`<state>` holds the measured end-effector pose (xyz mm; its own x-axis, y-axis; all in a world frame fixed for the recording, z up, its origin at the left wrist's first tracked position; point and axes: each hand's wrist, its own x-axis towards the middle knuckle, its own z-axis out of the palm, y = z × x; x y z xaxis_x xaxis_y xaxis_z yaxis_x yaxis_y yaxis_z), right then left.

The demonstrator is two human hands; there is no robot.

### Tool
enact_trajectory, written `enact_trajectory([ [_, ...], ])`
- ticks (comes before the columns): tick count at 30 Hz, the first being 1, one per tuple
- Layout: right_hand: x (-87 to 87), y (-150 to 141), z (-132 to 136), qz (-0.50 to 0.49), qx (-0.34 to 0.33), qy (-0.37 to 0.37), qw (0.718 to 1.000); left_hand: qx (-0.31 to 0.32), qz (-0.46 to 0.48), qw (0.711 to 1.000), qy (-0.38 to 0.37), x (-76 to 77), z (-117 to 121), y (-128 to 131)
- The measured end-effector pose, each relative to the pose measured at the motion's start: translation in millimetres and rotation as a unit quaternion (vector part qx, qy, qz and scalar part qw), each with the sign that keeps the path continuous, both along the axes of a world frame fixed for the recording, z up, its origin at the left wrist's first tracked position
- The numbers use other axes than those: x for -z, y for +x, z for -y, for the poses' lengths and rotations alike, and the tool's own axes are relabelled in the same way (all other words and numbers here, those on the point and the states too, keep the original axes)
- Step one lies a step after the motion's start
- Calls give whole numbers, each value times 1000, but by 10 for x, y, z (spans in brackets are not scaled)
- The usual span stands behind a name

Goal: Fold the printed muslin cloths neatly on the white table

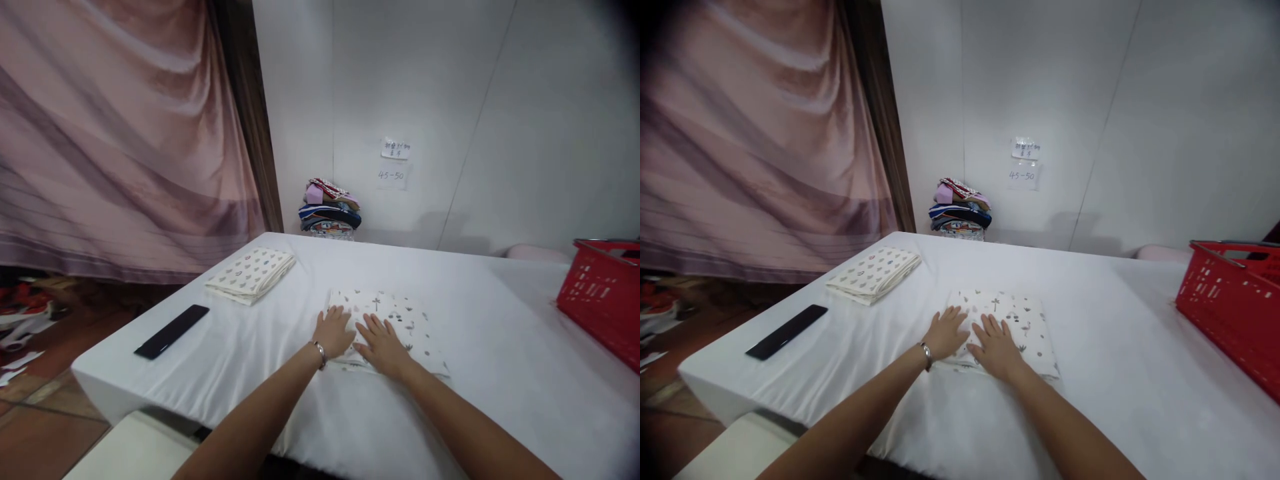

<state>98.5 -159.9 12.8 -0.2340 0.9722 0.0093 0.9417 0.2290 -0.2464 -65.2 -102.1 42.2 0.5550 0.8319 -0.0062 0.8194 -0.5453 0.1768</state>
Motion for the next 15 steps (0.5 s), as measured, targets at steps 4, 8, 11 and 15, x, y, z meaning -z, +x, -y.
enact_trajectory([
  [4, -50, -26, -8, 0, 6, 3, 1000, 3, 19, 998, 68, 20, -146, 158],
  [8, -68, -20, 115, -7, 23, 10, 1000, -3, -2, 999, 42, 235, -192, 141],
  [11, -37, 35, 296, 4, 46, 29, 999, -4, -3, 999, 43, 309, -204, 109],
  [15, 101, 166, 594, 31, 50, 79, 995, -8, -11, 999, 36, 286, -217, 120],
])
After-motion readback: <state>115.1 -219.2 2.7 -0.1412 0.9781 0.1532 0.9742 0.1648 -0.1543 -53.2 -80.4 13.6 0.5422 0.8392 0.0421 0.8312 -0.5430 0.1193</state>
